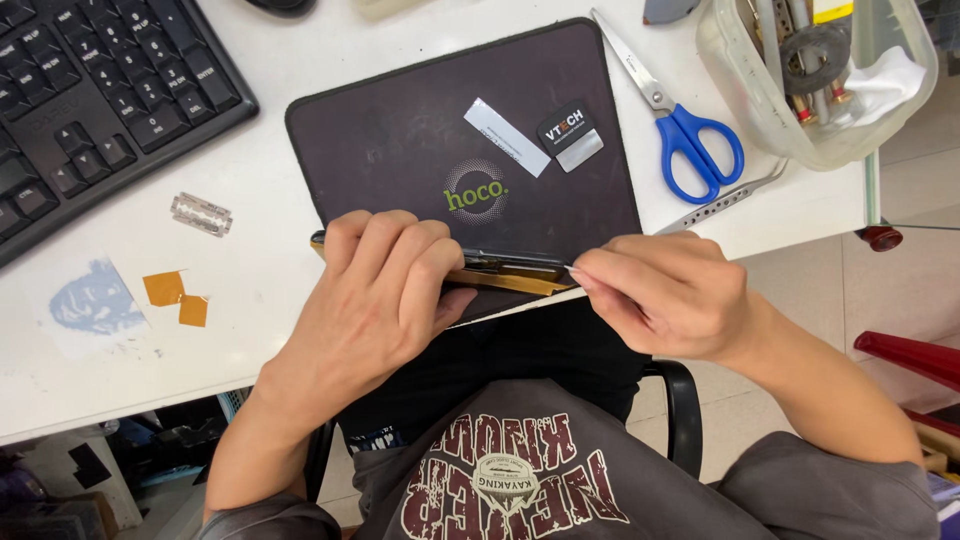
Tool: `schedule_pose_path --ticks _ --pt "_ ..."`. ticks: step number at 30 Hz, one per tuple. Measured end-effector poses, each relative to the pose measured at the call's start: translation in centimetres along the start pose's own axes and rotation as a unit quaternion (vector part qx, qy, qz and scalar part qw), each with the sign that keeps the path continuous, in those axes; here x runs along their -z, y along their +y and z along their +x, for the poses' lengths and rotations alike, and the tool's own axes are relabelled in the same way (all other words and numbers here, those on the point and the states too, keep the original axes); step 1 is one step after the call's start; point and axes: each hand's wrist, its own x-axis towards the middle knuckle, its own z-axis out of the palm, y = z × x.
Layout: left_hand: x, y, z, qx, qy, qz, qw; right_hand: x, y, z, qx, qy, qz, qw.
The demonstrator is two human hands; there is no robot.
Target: The person removes a protective film from a smartphone back cover, then uses a heat gun and a metal tool to pry and separate the back cover from the phone body, exposing the internal components.
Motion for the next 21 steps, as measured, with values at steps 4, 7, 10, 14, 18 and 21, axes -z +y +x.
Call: schedule_pose_path --ticks 4,7,10,14,18,21 --pt "-0.2 0.0 0.2 -0.001 0.008 -0.007 1.0 -0.6 0.3 -0.8 0.002 0.019 0.026 0.999" --pt "-0.2 0.2 -0.1 0.002 0.009 -0.001 1.0 -1.7 0.1 -1.2 -0.036 0.051 0.049 0.997" --pt "-0.3 0.1 -0.1 -0.001 0.014 0.002 1.0 -2.9 -0.4 -1.7 -0.036 0.108 0.029 0.993" --pt "-0.3 0.1 -0.2 0.007 0.011 -0.001 1.0 -3.4 -0.5 -2.1 -0.025 0.112 -0.004 0.993" --pt "-0.3 0.1 0.0 -0.001 0.015 0.004 1.0 -3.4 -0.6 -2.3 -0.046 0.113 0.003 0.993" --pt "-0.2 0.2 0.0 0.005 0.013 0.004 1.0 -4.1 -0.9 -2.5 -0.058 0.147 0.012 0.987"
